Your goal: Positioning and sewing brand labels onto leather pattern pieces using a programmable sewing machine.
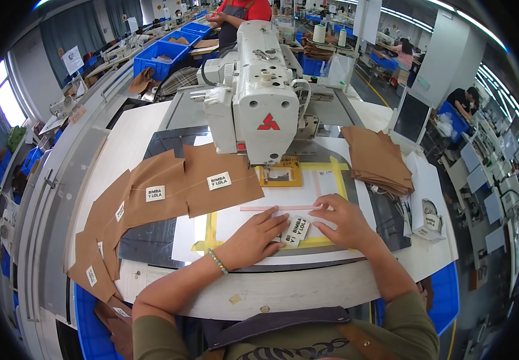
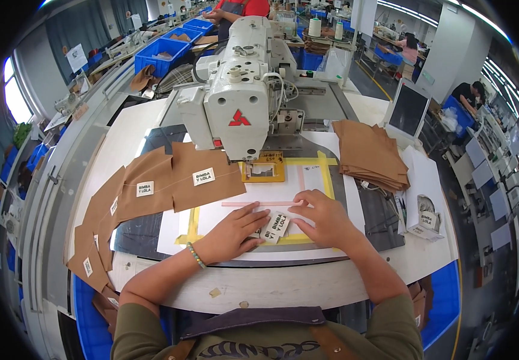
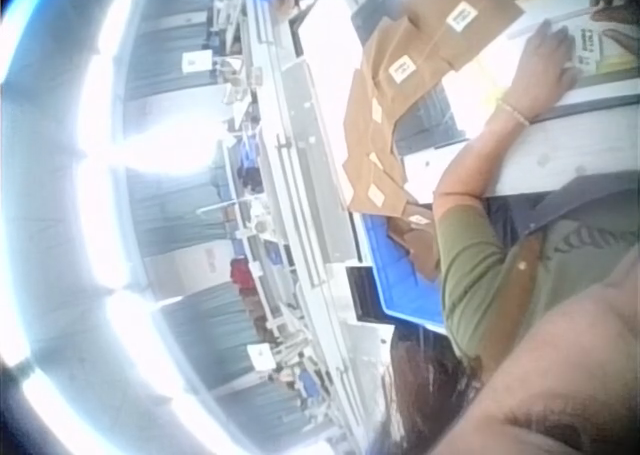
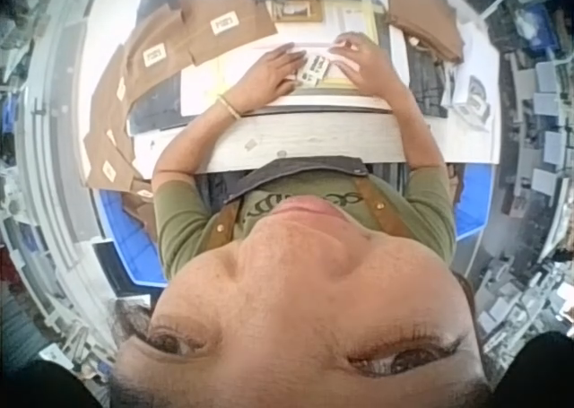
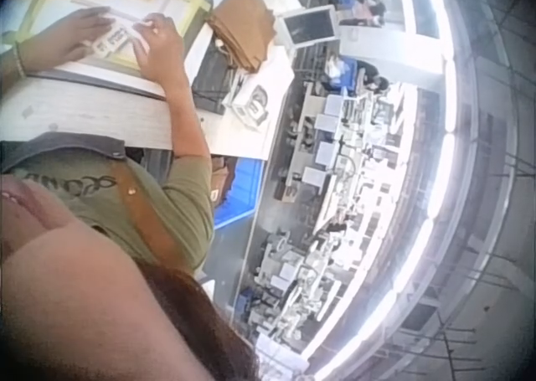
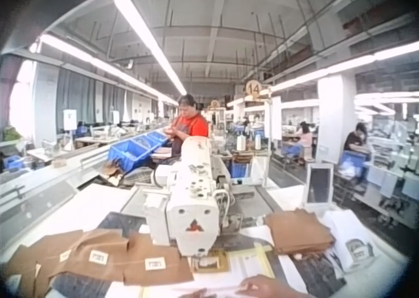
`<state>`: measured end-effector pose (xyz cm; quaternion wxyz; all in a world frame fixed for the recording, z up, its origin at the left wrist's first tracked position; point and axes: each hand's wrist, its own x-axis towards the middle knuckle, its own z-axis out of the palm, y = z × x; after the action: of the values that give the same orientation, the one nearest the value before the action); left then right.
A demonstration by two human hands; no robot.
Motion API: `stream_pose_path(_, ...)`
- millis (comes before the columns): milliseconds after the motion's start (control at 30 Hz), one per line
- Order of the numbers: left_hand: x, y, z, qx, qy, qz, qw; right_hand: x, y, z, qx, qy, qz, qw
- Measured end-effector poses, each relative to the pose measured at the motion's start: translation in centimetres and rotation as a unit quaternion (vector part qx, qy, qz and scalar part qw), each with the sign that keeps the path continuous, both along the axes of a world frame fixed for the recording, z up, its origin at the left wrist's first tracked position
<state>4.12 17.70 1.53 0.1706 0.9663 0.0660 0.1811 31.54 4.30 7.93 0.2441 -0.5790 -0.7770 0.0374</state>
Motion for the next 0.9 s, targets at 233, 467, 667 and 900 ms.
stream_pose_path(233,0.5,-0.1,-0.2,-0.050,-0.021,0.011,0.998,0.0,1.0,-2.1,0.005,-0.096,0.177,0.980)
stream_pose_path(467,0.2,-0.3,-0.1,-0.020,-0.020,0.015,0.999,-0.1,0.8,-3.3,-0.022,-0.067,0.119,0.990)
stream_pose_path(667,0.2,-0.6,0.7,0.017,-0.014,0.033,0.999,-0.3,1.3,-4.3,0.012,-0.086,0.141,0.986)
stream_pose_path(900,0.2,-0.5,0.6,0.017,-0.045,0.022,0.999,1.2,1.6,-4.9,-0.037,-0.037,0.126,0.991)
